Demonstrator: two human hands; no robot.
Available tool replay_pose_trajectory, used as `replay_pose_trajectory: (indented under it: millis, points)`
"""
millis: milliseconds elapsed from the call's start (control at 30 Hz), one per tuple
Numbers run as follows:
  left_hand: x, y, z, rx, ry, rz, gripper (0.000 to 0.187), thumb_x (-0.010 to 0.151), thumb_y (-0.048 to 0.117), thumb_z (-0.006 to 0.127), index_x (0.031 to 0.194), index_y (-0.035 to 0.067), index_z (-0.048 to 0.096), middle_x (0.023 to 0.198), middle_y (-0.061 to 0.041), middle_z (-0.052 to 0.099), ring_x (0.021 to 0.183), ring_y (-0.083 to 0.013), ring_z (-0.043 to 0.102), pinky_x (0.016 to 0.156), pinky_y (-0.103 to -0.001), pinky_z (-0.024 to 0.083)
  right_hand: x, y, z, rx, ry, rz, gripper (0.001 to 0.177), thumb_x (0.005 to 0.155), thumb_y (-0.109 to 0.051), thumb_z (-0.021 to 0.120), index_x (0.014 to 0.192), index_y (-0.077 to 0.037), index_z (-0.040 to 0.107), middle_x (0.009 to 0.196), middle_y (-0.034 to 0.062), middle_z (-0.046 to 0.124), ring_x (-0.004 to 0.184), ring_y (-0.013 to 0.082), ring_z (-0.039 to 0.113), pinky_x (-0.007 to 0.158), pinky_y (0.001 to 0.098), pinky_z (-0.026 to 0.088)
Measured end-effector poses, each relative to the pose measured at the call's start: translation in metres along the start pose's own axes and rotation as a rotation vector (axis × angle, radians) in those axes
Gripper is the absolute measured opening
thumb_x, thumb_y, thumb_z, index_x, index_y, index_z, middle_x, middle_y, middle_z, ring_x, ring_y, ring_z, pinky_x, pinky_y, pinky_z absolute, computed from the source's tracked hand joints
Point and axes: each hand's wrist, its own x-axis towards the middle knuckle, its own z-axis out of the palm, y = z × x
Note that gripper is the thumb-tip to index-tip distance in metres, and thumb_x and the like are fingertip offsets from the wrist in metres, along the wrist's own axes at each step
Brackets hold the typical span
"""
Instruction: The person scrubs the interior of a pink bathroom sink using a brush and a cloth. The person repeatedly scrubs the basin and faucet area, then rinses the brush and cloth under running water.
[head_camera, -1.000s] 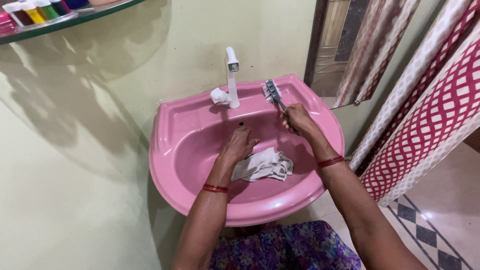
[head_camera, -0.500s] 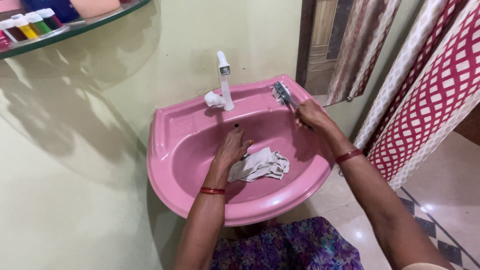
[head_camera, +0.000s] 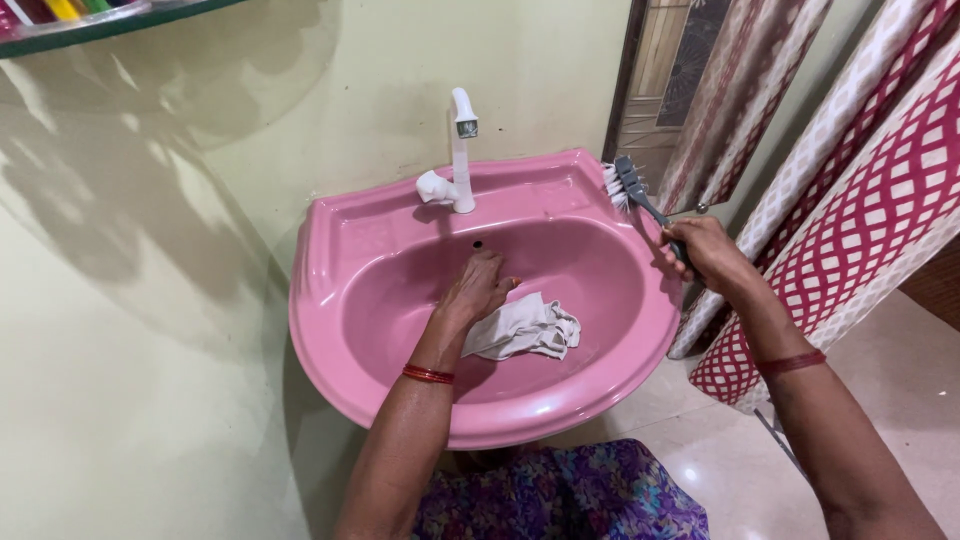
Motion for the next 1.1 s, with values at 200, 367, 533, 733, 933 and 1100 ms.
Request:
replay_pose_trajectory:
  millis: [200,367,533,733,933,1100]
  points:
    - [0.000,-0.003,0.000,0.028,-0.126,-0.071,0.051,0.092,0.034,0.072,0.122,-0.007,0.064,0.133,-0.026,0.060,0.127,-0.0376,0.056,0.109,-0.047,0.046,0.062,-0.027,0.021,-0.079,-0.006,0.045,0.031,0.109,-0.016,0.042,0.101,0.003,0.064,0.062,0.0020,0.054,0.043,0.0091,0.044,0.037,0.0227,0.037]
    - [-0.003,0.002,-0.007,0.056,-0.155,-0.102,0.049,0.092,0.034,0.072,0.118,-0.006,0.066,0.123,-0.025,0.064,0.121,-0.0378,0.060,0.105,-0.047,0.049,0.088,-0.050,0.040,-0.098,-0.002,0.087,0.028,0.107,-0.011,0.043,0.099,0.004,0.064,0.061,0.0008,0.055,0.044,0.0082,0.046,0.037,0.0232,0.035]
    - [-0.005,-0.003,-0.007,0.038,-0.041,-0.002,0.049,0.090,0.032,0.075,0.116,-0.008,0.066,0.121,-0.027,0.062,0.118,-0.0397,0.059,0.101,-0.048,0.049,0.057,-0.042,0.029,-0.157,-0.013,0.053,0.030,0.107,-0.014,0.042,0.099,0.002,0.065,0.060,0.0009,0.054,0.043,0.0091,0.044,0.036,0.0235,0.035]
    - [-0.001,-0.012,0.010,0.036,-0.132,-0.079,0.049,0.091,0.036,0.074,0.112,-0.007,0.066,0.122,-0.026,0.062,0.121,-0.0390,0.059,0.099,-0.048,0.051,-0.025,0.001,-0.014,-0.091,-0.042,0.072,0.032,0.108,-0.018,0.039,0.099,0.000,0.063,0.059,0.0006,0.055,0.042,0.0080,0.044,0.035,0.0219,0.034]
    - [-0.001,-0.004,0.005,0.047,-0.102,-0.045,0.044,0.091,0.036,0.073,0.105,-0.005,0.067,0.121,-0.025,0.062,0.118,-0.0392,0.059,0.098,-0.049,0.051,-0.082,0.026,-0.040,-0.034,-0.037,0.129,0.035,0.108,-0.020,0.042,0.100,0.003,0.068,0.055,0.0028,0.053,0.039,0.0097,0.044,0.034,0.0228,0.031]
    - [0.000,0.001,0.001,0.046,-0.285,-0.217,0.046,0.096,0.039,0.065,0.114,-0.004,0.067,0.123,-0.023,0.067,0.120,-0.0357,0.065,0.105,-0.047,0.054,-0.071,0.027,-0.038,-0.004,-0.061,0.106,0.036,0.108,-0.020,0.042,0.100,0.004,0.068,0.055,0.0029,0.054,0.039,0.0092,0.044,0.035,0.0216,0.033]
